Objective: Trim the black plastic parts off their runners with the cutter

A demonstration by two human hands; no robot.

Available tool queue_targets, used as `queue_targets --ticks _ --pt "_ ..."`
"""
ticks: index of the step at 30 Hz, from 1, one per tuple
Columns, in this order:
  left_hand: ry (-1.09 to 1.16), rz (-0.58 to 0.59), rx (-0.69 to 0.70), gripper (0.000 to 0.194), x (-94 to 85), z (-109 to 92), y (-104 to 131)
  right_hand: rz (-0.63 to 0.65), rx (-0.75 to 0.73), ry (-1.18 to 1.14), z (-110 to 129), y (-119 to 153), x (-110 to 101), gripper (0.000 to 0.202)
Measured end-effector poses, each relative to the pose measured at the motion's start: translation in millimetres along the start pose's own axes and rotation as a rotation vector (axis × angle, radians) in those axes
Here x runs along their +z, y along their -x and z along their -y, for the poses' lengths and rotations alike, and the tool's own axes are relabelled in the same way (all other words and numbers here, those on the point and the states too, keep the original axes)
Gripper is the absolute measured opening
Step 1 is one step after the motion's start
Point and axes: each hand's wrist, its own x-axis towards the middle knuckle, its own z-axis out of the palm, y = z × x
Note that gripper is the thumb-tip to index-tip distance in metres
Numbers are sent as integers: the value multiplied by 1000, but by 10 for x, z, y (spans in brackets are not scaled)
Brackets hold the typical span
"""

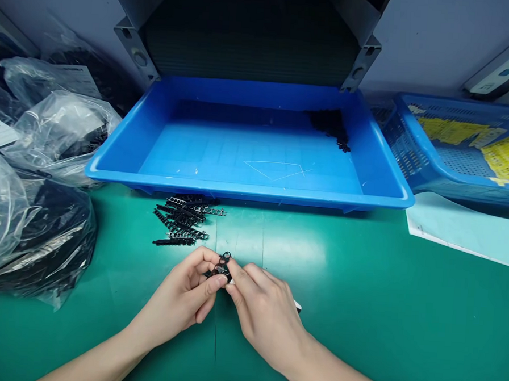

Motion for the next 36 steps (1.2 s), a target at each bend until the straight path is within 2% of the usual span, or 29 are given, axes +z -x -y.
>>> queue_targets --ticks 6,22,36 --pt "88 47 -76 17 -1 -38 6 -21 12 -45 11 -8 18 34" --pt "79 -43 7 14 69 38 -12 -31 102 -75 78 15 75 35" --pt "222 -105 45 20 141 132 -7 -97 125 -61 88 22 145 34"
